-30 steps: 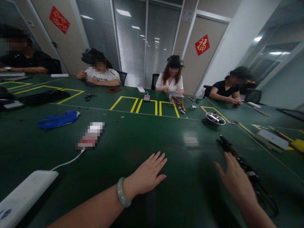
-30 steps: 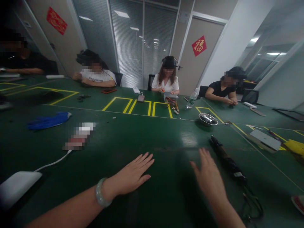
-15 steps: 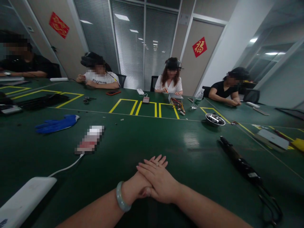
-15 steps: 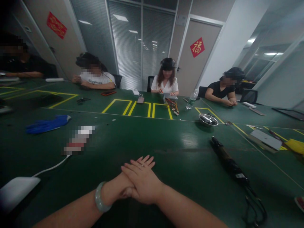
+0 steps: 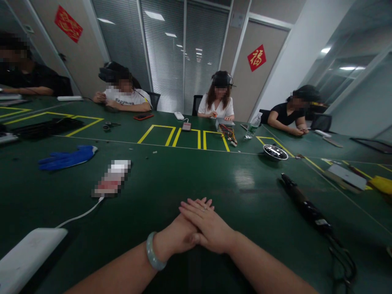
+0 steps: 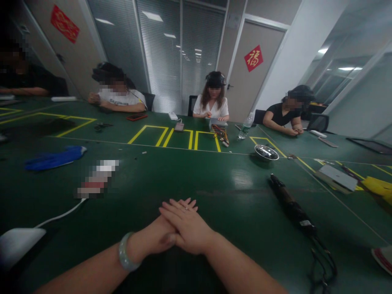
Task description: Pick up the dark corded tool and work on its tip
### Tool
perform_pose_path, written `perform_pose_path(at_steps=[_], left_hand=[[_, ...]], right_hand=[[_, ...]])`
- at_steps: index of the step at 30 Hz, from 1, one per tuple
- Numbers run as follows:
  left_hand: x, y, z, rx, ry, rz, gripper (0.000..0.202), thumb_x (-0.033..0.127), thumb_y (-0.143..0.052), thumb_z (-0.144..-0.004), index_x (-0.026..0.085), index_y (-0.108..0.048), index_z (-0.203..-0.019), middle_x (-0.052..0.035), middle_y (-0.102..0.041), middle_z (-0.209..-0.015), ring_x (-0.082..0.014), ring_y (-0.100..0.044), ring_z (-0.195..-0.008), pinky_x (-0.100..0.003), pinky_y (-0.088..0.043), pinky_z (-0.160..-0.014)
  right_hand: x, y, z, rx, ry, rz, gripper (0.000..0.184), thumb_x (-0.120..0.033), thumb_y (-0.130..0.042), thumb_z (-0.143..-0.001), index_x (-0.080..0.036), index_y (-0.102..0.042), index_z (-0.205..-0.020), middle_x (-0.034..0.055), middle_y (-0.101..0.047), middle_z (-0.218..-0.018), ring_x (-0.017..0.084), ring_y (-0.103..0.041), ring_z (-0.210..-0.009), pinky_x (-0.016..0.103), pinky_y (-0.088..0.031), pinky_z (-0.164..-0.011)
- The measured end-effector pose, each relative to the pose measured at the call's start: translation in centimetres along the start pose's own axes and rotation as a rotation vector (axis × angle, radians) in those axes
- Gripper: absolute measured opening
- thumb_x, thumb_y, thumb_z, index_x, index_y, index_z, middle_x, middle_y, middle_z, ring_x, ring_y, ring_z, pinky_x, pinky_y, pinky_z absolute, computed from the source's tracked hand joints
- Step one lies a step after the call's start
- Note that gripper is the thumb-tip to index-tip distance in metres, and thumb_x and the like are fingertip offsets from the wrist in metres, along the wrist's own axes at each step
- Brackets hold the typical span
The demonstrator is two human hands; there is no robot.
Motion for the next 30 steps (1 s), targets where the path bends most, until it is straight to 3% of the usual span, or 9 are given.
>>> perform_pose_path(at_steps=[2,4,8,11,14,16,19,24,30], left_hand=[[0.4,0.6,-0.3,-0.031,-0.024,0.01,0.059,0.038,-0.035,-0.097,0.024,-0.017,-0.151,-0.0026,-0.019,-0.157,-0.0239,-0.019,-0.144,-0.04,-0.019,-0.117],[0.5,1.0,-0.5,-0.047,-0.022,0.019,0.056,0.04,-0.031,-0.099,0.025,-0.017,-0.151,-0.0034,-0.018,-0.157,-0.0227,-0.017,-0.144,-0.043,-0.018,-0.117],[0.5,1.2,-0.5,-0.083,-0.026,0.036,0.056,0.046,-0.028,-0.1,0.026,-0.016,-0.151,-0.0027,-0.015,-0.157,-0.0218,-0.016,-0.144,-0.044,-0.02,-0.117],[0.4,1.3,-0.4,-0.073,-0.029,0.036,0.056,0.046,-0.029,-0.1,0.026,-0.016,-0.151,-0.0029,-0.016,-0.157,-0.0216,-0.017,-0.144,-0.043,-0.02,-0.117],[0.5,1.5,-0.4,-0.052,-0.036,0.035,0.057,0.047,-0.03,-0.099,0.026,-0.017,-0.151,-0.003,-0.018,-0.157,-0.0217,-0.018,-0.144,-0.043,-0.021,-0.117],[0.5,1.5,-0.4,-0.052,-0.037,0.037,0.057,0.047,-0.031,-0.099,0.027,-0.017,-0.151,-0.0029,-0.018,-0.157,-0.0216,-0.019,-0.144,-0.042,-0.022,-0.116],[0.5,1.4,-0.5,-0.071,-0.031,0.041,0.056,0.047,-0.03,-0.1,0.027,-0.016,-0.151,-0.0027,-0.017,-0.157,-0.0214,-0.018,-0.144,-0.042,-0.021,-0.116],[0.4,0.9,-0.5,-0.077,-0.038,0.033,0.057,0.047,-0.029,-0.1,0.026,-0.015,-0.151,-0.003,-0.015,-0.157,-0.0207,-0.015,-0.144,-0.042,-0.017,-0.118],[0.3,0.8,-0.3,-0.087,-0.037,0.051,0.057,0.047,-0.029,-0.1,0.027,-0.014,-0.151,-0.0019,-0.014,-0.157,-0.0206,-0.015,-0.144,-0.042,-0.017,-0.118]], right_hand=[[3.4,3.2,0.8,0.127,-0.169,0.123,0.065,-0.046,-0.043,-0.095,-0.032,-0.015,-0.151,-0.0043,-0.019,-0.156,0.024,-0.018,-0.142,0.046,-0.017,-0.118],[8.3,8.0,3.8,0.349,-0.455,0.317,0.066,-0.047,-0.039,-0.095,-0.029,-0.012,-0.152,-0.0021,-0.013,-0.157,0.024,-0.011,-0.144,0.049,-0.016,-0.117],[17.1,16.7,17.6,0.707,-1.187,0.694,0.086,-0.063,-0.038,-0.088,-0.011,-0.014,-0.152,0.0202,-0.004,-0.156,0.035,0.003,-0.143,0.056,-0.01,-0.113],[20.3,19.3,30.1,0.879,-1.682,0.719,0.109,-0.079,-0.045,-0.073,-0.01,-0.015,-0.151,0.0285,-0.008,-0.152,0.041,0.005,-0.142,0.066,-0.011,-0.107],[22.0,19.1,37.9,0.878,-1.96,0.527,0.117,-0.085,-0.055,-0.058,-0.014,-0.031,-0.148,0.0344,-0.023,-0.145,0.047,-0.017,-0.137,0.065,-0.024,-0.1],[23.2,18.4,39.7,0.805,-1.992,0.343,0.112,-0.088,-0.056,-0.051,-0.02,-0.046,-0.14,0.0329,-0.037,-0.137,0.051,-0.035,-0.127,0.065,-0.034,-0.092],[24.3,18.2,39.2,0.68,-1.925,0.259,0.104,-0.091,-0.057,-0.046,-0.026,-0.059,-0.126,0.0277,-0.052,-0.126,0.051,-0.049,-0.113,0.063,-0.043,-0.081],[24.4,18.2,38.3,0.581,-1.823,0.35,0.098,-0.087,-0.059,-0.05,-0.025,-0.059,-0.127,0.0243,-0.058,-0.119,0.048,-0.056,-0.106,0.056,-0.049,-0.075],[24.1,17.9,38.4,0.62,-1.814,0.387,0.08,-0.079,-0.055,-0.063,-0.027,-0.062,-0.123,0.0204,-0.061,-0.115,0.046,-0.059,-0.099,0.053,-0.05,-0.068]])
Point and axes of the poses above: each hand's wrist, its own z-axis away from the middle knuckle, its own y-axis out of the back of the hand, x = y × z, the point moved 8 cm from there along -z, towards the middle knuckle
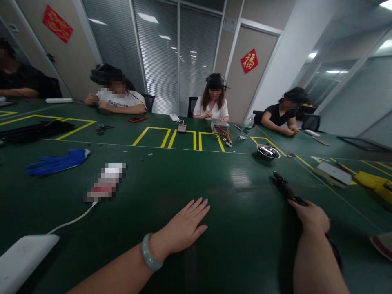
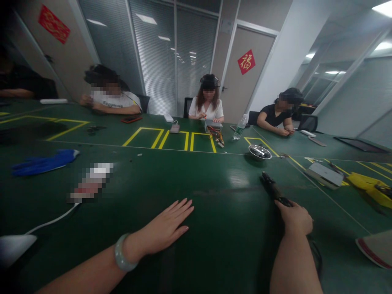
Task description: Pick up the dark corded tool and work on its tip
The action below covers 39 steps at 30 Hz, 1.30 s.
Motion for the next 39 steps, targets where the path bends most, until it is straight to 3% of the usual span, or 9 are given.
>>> perform_pose_path(at_steps=[3,6,10,14,18,22,31,37,39], left_hand=[[0.1,0.2,0.0,-0.02,0.018,0.021,0.056,0.047,-0.029,-0.1,0.027,-0.016,-0.151,-0.0023,-0.013,-0.157,-0.0212,-0.014,-0.145,-0.043,-0.018,-0.118],[0.4,0.8,-0.2,-0.029,0.027,0.041,0.055,0.047,-0.031,-0.099,0.027,-0.022,-0.149,-0.003,-0.018,-0.156,-0.0228,-0.015,-0.144,-0.046,-0.02,-0.117],[1.9,2.0,-0.6,-0.031,-0.061,0.089,0.046,0.04,-0.036,-0.099,0.029,-0.036,-0.143,-0.0015,-0.033,-0.151,-0.0208,-0.027,-0.141,-0.044,-0.025,-0.116],[3.9,2.4,-0.4,-0.029,-0.22,0.144,0.037,0.03,-0.04,-0.098,0.03,-0.049,-0.134,0.0026,-0.048,-0.143,-0.017,-0.037,-0.137,-0.038,-0.033,-0.112],[5.2,2.3,0.1,0.007,-0.358,0.189,0.033,0.023,-0.044,-0.093,0.025,-0.057,-0.123,0.0003,-0.061,-0.128,-0.0165,-0.049,-0.127,-0.032,-0.04,-0.105],[5.6,2.2,0.4,0.033,-0.413,0.239,0.033,0.018,-0.043,-0.092,0.022,-0.058,-0.121,-0.0018,-0.066,-0.118,-0.0142,-0.06,-0.111,-0.029,-0.044,-0.098],[4.7,3.3,0.4,0.163,-0.269,0.028,0.028,0.025,-0.045,-0.092,0.026,-0.06,-0.116,-0.0022,-0.067,-0.091,-0.0172,-0.058,-0.083,-0.033,-0.044,-0.076],[2.7,4.8,-0.2,0.281,-0.024,0.086,0.022,0.027,-0.046,-0.092,0.022,-0.058,-0.11,-0.0044,-0.062,-0.097,-0.0176,-0.055,-0.089,-0.033,-0.044,-0.081],[2.2,4.9,-0.3,0.302,0.022,0.072,0.021,0.028,-0.05,-0.09,0.022,-0.057,-0.109,-0.0043,-0.062,-0.103,-0.0183,-0.055,-0.094,-0.035,-0.044,-0.085]], right_hand=[[-2.2,0.2,1.1,-0.013,0.073,-0.026,0.077,-0.077,-0.055,-0.066,-0.025,-0.063,-0.122,0.0201,-0.063,-0.11,0.046,-0.061,-0.095,0.052,-0.05,-0.064],[-7.4,1.1,4.0,0.002,0.281,-0.071,0.071,-0.074,-0.054,-0.07,-0.023,-0.065,-0.118,0.0177,-0.063,-0.109,0.042,-0.061,-0.093,0.05,-0.049,-0.066],[-16.6,1.9,11.5,-0.012,0.716,-0.207,0.053,-0.059,-0.055,-0.08,-0.019,-0.066,-0.113,0.015,-0.062,-0.105,0.034,-0.06,-0.093,0.045,-0.047,-0.076],[-23.1,0.4,20.7,-0.125,1.004,-0.277,0.037,-0.049,-0.066,-0.078,-0.03,-0.066,-0.11,0.0042,-0.063,-0.104,0.026,-0.058,-0.097,0.036,-0.045,-0.081],[-26.6,-1.0,29.6,-0.259,1.249,-0.366,0.039,-0.039,-0.077,-0.072,-0.032,-0.066,-0.108,0.0005,-0.063,-0.098,0.022,-0.056,-0.092,0.036,-0.042,-0.083],[-27.9,-2.0,34.7,-0.358,1.372,-0.384,0.036,-0.034,-0.078,-0.07,-0.031,-0.068,-0.104,-0.0011,-0.062,-0.095,0.019,-0.054,-0.09,0.034,-0.039,-0.085],[-28.1,-4.9,35.9,-0.493,1.493,-0.249,0.039,-0.012,-0.059,-0.081,-0.03,-0.065,-0.115,0.0018,-0.061,-0.102,0.019,-0.052,-0.095,0.034,-0.037,-0.088],[-27.2,-0.7,33.5,-0.559,1.474,-0.376,0.079,-0.028,-0.073,-0.074,-0.03,-0.037,-0.144,0.0063,-0.047,-0.133,0.023,-0.043,-0.12,0.039,-0.033,-0.102],[-25.8,0.8,31.1,-0.566,1.368,-0.343,0.065,-0.037,-0.071,-0.077,-0.029,-0.047,-0.137,0.0059,-0.054,-0.124,0.023,-0.05,-0.112,0.037,-0.039,-0.096]])
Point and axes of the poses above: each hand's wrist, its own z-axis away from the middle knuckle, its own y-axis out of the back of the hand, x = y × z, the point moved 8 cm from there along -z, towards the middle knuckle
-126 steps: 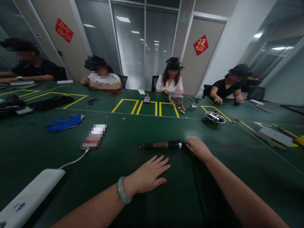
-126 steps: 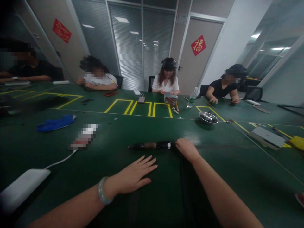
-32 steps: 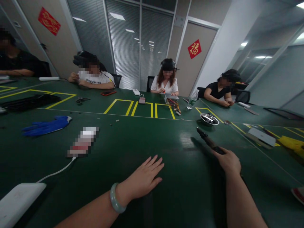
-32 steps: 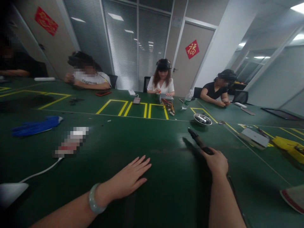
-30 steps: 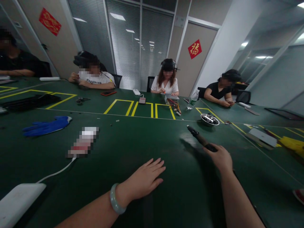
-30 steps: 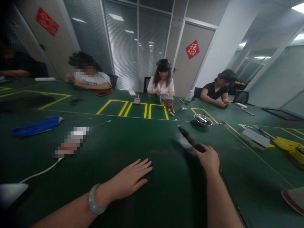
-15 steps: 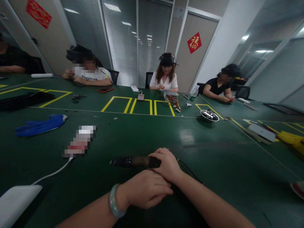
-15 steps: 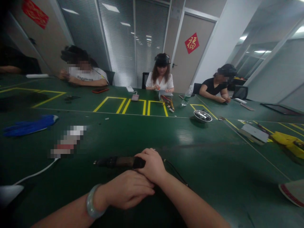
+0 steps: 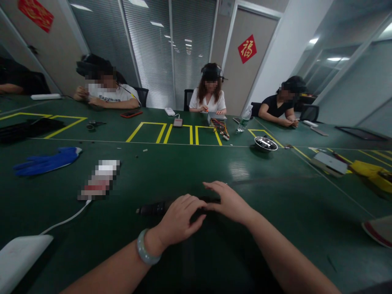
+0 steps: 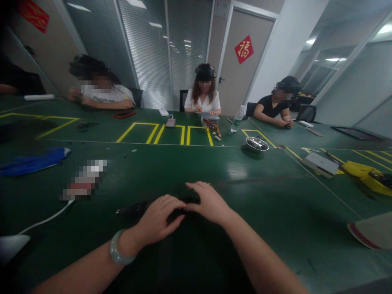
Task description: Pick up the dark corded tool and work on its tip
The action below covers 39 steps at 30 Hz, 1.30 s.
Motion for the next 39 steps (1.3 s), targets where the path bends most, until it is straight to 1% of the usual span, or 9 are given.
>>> perform_pose_path(at_steps=[3,5,9,14,20,25,29,34,39], left_hand=[[-0.5,-0.4,-0.3,-0.013,0.03,-0.058,0.026,0.029,-0.055,-0.088,0.025,-0.057,-0.114,-0.0032,-0.061,-0.114,-0.02,-0.054,-0.104,-0.037,-0.042,-0.091],[-0.8,-0.9,-0.4,-0.04,0.042,-0.097,0.031,0.029,-0.056,-0.088,0.027,-0.056,-0.118,-0.002,-0.059,-0.122,-0.0209,-0.051,-0.112,-0.039,-0.04,-0.095],[-1.3,-1.9,-0.6,-0.073,0.05,-0.15,0.038,0.029,-0.054,-0.09,0.029,-0.05,-0.128,-0.0007,-0.053,-0.134,-0.0212,-0.046,-0.123,-0.043,-0.035,-0.104],[-1.2,-2.6,-0.9,-0.091,0.025,-0.171,0.041,0.033,-0.052,-0.092,0.029,-0.048,-0.132,-0.0025,-0.053,-0.135,-0.0217,-0.049,-0.122,-0.043,-0.036,-0.104],[-0.4,-2.4,-1.9,-0.101,0.071,-0.192,0.035,0.029,-0.055,-0.09,0.026,-0.051,-0.125,-0.0036,-0.058,-0.125,-0.0212,-0.054,-0.113,-0.04,-0.04,-0.099],[0.0,-3.0,-3.6,-0.137,0.115,-0.256,0.017,0.027,-0.055,-0.089,0.023,-0.055,-0.105,-0.0032,-0.06,-0.102,-0.0208,-0.057,-0.095,-0.035,-0.046,-0.081],[-0.2,-4.3,-4.8,-0.143,0.127,-0.309,0.019,0.03,-0.058,-0.087,0.022,-0.053,-0.103,-0.0042,-0.057,-0.102,-0.0218,-0.056,-0.094,-0.034,-0.046,-0.077],[-0.3,-5.7,-5.8,-0.12,0.165,-0.379,0.018,0.024,-0.057,-0.087,0.02,-0.052,-0.104,-0.0055,-0.055,-0.101,-0.0229,-0.056,-0.092,-0.036,-0.047,-0.073],[-0.1,-5.7,-5.9,-0.133,0.151,-0.371,0.013,0.022,-0.051,-0.089,0.02,-0.053,-0.102,-0.0048,-0.055,-0.101,-0.0202,-0.055,-0.089,-0.031,-0.046,-0.069]], right_hand=[[3.0,2.9,3.0,-0.021,-0.183,0.081,0.029,-0.04,-0.063,-0.085,-0.027,-0.066,-0.11,0.0044,-0.061,-0.103,0.02,-0.058,-0.09,0.031,-0.045,-0.077],[4.8,3.8,5.3,-0.073,-0.264,0.148,0.023,-0.043,-0.064,-0.083,-0.026,-0.07,-0.098,0.0037,-0.061,-0.095,0.019,-0.058,-0.081,0.029,-0.043,-0.069],[6.3,3.1,8.7,-0.237,-0.258,0.187,0.025,-0.045,-0.071,-0.075,-0.028,-0.07,-0.094,0.0016,-0.06,-0.09,0.017,-0.057,-0.073,0.026,-0.039,-0.06],[5.5,0.8,8.8,-0.283,-0.175,0.073,0.012,-0.036,-0.069,-0.078,-0.025,-0.069,-0.082,-0.0011,-0.061,-0.075,0.013,-0.054,-0.063,0.023,-0.035,-0.054],[6.9,-3.5,6.8,-0.09,-0.365,-0.473,0.021,-0.041,-0.06,-0.084,-0.021,-0.058,-0.08,-0.0059,-0.055,-0.058,0.01,-0.052,-0.045,0.02,-0.037,-0.043],[7.3,-4.1,4.9,0.184,-0.38,-0.641,0.022,-0.043,-0.062,-0.08,-0.021,-0.059,-0.083,-0.0068,-0.054,-0.06,0.009,-0.049,-0.041,0.02,-0.035,-0.039],[7.3,-2.4,4.0,0.28,-0.349,-0.615,0.018,-0.038,-0.06,-0.082,-0.02,-0.063,-0.085,-0.0037,-0.061,-0.068,0.01,-0.05,-0.046,0.022,-0.039,-0.044],[7.8,0.1,4.7,0.39,-0.326,-0.433,0.02,-0.032,-0.061,-0.083,-0.022,-0.066,-0.1,0.0012,-0.069,-0.087,0.017,-0.064,-0.08,0.028,-0.049,-0.074],[8.3,1.4,5.5,0.398,-0.327,-0.08,0.015,-0.032,-0.059,-0.087,-0.024,-0.067,-0.096,0.0011,-0.069,-0.088,0.018,-0.063,-0.081,0.03,-0.047,-0.074]])
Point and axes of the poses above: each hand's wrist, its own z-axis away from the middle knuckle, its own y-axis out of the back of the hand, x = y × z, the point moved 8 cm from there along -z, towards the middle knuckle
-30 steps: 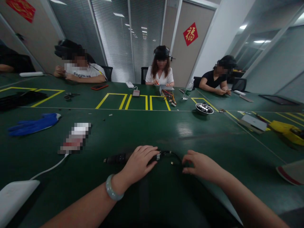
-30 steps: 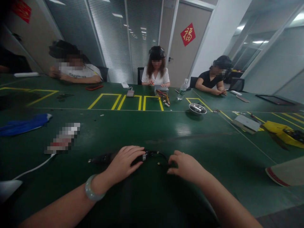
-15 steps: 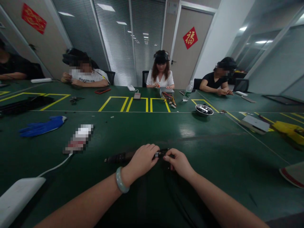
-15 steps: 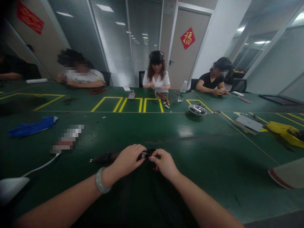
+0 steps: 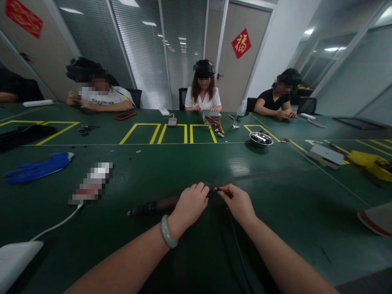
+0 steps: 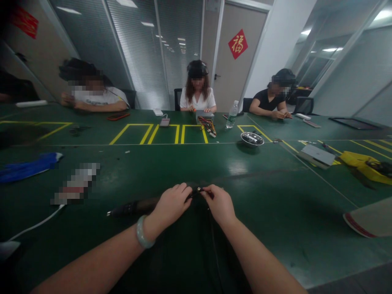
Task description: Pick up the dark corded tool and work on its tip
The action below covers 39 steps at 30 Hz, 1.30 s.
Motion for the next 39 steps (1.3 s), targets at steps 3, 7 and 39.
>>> perform_pose_path(at_steps=[3,7,39], left_hand=[[-0.1,0.2,0.0,0.003,-0.013,-0.004,0.01,0.021,-0.05,-0.09,0.021,-0.054,-0.099,-0.0038,-0.054,-0.099,-0.0193,-0.054,-0.088,-0.031,-0.045,-0.07],[-0.3,0.2,-0.1,-0.002,-0.008,-0.018,0.008,0.022,-0.052,-0.089,0.021,-0.055,-0.096,-0.0032,-0.054,-0.098,-0.019,-0.054,-0.088,-0.031,-0.045,-0.072],[0.1,-0.2,0.0,-0.007,-0.092,-0.05,0.004,0.02,-0.052,-0.089,0.021,-0.053,-0.093,-0.002,-0.055,-0.096,-0.019,-0.052,-0.084,-0.032,-0.044,-0.067]], right_hand=[[-0.7,0.1,0.0,0.017,0.12,0.153,0.011,-0.027,-0.06,-0.087,-0.024,-0.069,-0.093,0.0006,-0.069,-0.088,0.018,-0.062,-0.083,0.03,-0.045,-0.076],[-1.7,-0.7,0.3,-0.007,0.219,0.238,0.01,-0.022,-0.061,-0.088,-0.024,-0.07,-0.092,0.0008,-0.068,-0.09,0.016,-0.062,-0.082,0.028,-0.044,-0.076],[-4.4,-2.8,0.8,-0.051,0.578,0.532,0.015,-0.017,-0.056,-0.091,-0.02,-0.068,-0.1,0.0039,-0.069,-0.087,0.018,-0.063,-0.078,0.03,-0.049,-0.075]])
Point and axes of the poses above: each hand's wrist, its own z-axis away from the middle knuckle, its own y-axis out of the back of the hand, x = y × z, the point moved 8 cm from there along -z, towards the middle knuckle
